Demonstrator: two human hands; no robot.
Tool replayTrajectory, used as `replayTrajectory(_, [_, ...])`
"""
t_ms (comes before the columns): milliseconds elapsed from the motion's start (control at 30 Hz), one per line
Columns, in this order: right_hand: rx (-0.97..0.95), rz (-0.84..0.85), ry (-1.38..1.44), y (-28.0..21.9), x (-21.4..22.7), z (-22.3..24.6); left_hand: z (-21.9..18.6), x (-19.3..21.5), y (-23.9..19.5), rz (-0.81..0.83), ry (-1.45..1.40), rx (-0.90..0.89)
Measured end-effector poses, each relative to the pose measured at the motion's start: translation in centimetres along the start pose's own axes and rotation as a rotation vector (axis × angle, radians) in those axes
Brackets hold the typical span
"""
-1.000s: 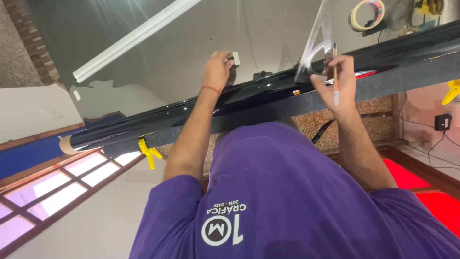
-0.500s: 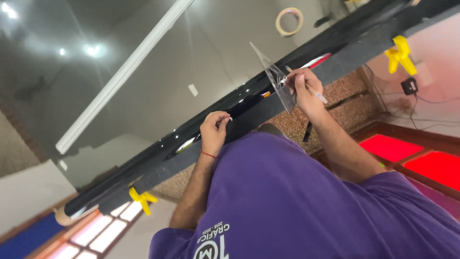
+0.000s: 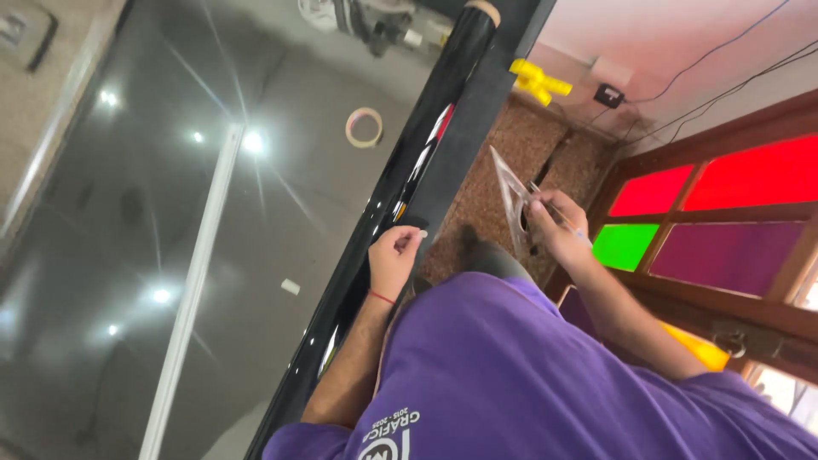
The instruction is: Measuring and cutting black vinyl film on a glass table using a ruler, pencil, and utility knife.
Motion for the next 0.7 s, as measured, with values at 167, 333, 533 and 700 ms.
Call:
replayTrajectory(167, [0.052,-0.133,0.058,3.1,7.2,-3.5,-7.4,-7.1,8.9,-0.008,-0.009,-0.194])
replayTrajectory(333, [0.068,-0.163,0.043,9.8,14.8,-3.2,-15.9,-16.2,21.6,-0.065,-0.136,-0.272])
replayTrajectory(533, [-0.007,-0.214,-0.053,14.6,21.7,1.8,-22.4,-24.9,35.3,-0.056,-0.335,-0.229])
replayTrajectory(700, [0.073,-0.223,0.002,16.2,23.8,1.7,-19.2,-31.4,44.0,-0.149,-0.184,-0.126])
Point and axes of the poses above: each hand's wrist, its own y-axis towards the middle knuckle, its own x-axis out of the back of the hand, z = x × y, the point moved 8 cm from there along y, towards the middle knuckle, and after that the axes turned 4 degrees about y, right-handed, at the moved point
